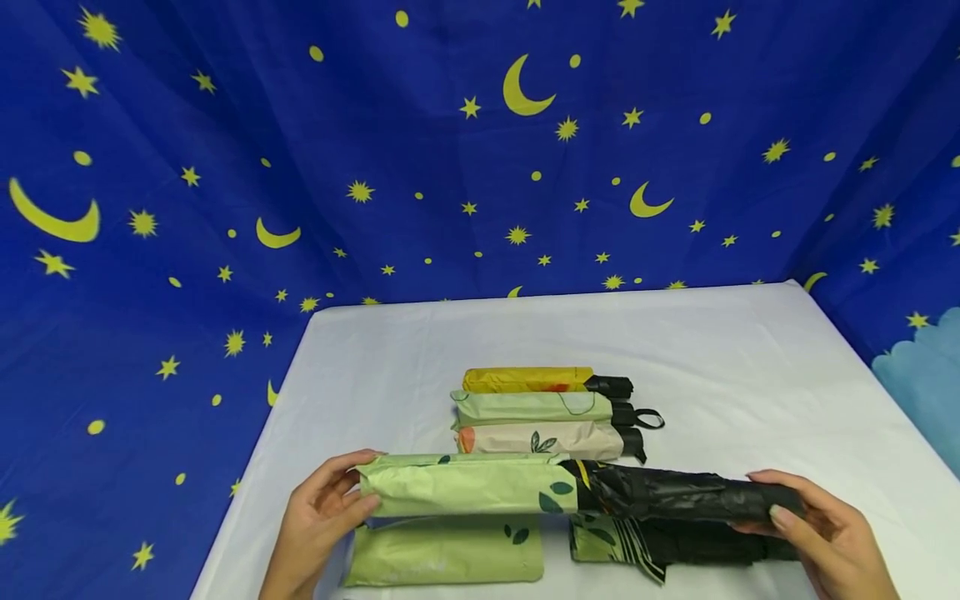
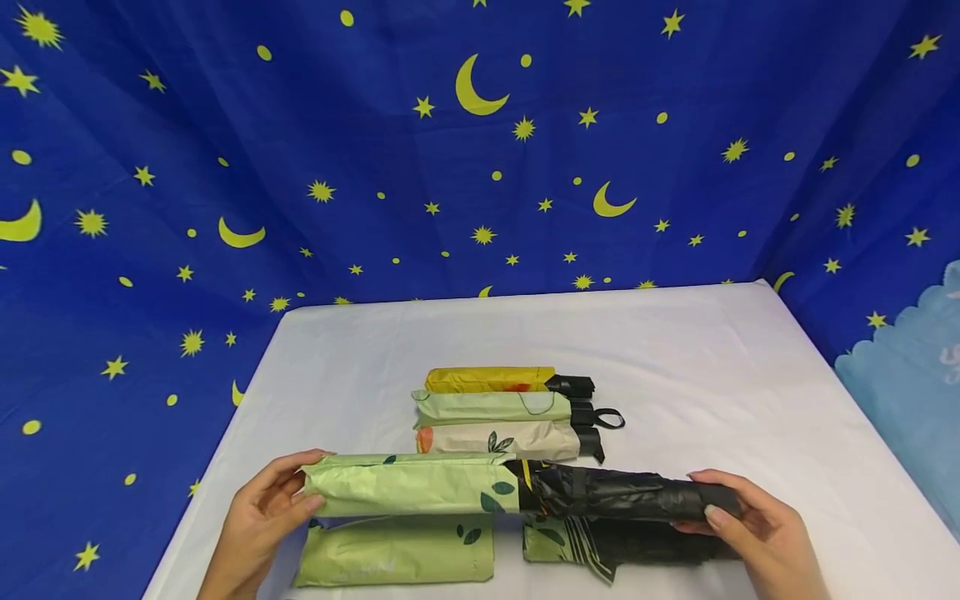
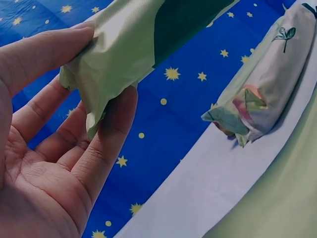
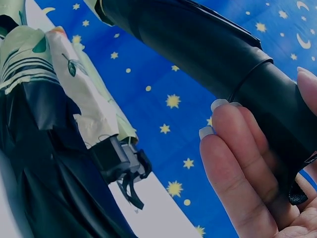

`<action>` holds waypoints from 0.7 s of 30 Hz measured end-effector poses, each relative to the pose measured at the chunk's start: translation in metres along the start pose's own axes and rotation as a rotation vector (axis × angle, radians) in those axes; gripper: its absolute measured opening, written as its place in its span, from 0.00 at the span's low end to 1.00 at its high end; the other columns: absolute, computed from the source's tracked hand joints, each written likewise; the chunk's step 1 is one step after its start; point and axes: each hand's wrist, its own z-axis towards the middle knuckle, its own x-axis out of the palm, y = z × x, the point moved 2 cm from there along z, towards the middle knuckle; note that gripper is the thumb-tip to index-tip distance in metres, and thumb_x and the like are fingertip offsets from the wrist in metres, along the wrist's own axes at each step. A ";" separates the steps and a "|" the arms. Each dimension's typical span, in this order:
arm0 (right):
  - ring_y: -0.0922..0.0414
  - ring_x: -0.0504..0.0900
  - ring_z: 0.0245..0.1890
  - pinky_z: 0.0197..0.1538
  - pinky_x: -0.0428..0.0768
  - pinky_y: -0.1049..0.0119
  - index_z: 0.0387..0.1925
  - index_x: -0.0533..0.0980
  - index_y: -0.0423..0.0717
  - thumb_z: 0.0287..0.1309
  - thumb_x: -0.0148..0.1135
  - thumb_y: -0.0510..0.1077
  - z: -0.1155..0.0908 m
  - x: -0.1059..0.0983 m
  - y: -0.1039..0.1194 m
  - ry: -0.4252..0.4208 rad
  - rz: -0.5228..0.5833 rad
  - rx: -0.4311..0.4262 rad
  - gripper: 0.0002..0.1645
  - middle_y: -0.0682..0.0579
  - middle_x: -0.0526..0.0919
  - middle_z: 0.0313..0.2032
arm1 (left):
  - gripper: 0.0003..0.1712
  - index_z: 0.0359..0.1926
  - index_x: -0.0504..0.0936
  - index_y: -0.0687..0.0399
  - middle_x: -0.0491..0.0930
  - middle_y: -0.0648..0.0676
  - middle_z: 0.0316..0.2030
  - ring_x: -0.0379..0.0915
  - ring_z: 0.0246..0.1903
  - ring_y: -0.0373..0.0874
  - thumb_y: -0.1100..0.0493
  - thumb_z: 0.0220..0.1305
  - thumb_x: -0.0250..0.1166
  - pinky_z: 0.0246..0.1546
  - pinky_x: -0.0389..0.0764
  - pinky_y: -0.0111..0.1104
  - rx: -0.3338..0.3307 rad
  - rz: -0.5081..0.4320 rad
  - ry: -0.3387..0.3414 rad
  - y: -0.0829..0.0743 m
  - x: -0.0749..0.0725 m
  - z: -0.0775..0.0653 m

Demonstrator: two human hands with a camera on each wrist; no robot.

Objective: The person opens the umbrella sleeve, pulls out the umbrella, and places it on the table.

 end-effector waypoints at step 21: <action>0.51 0.58 0.01 0.04 0.59 0.56 0.66 0.73 0.42 0.75 0.44 0.26 -0.009 -0.008 0.002 -0.077 -0.108 0.116 0.25 0.58 0.88 0.46 | 0.29 0.67 0.67 0.78 0.78 0.63 0.58 0.79 0.49 0.45 0.82 0.66 0.59 0.42 0.84 0.33 -0.037 0.016 -0.072 0.001 -0.011 -0.005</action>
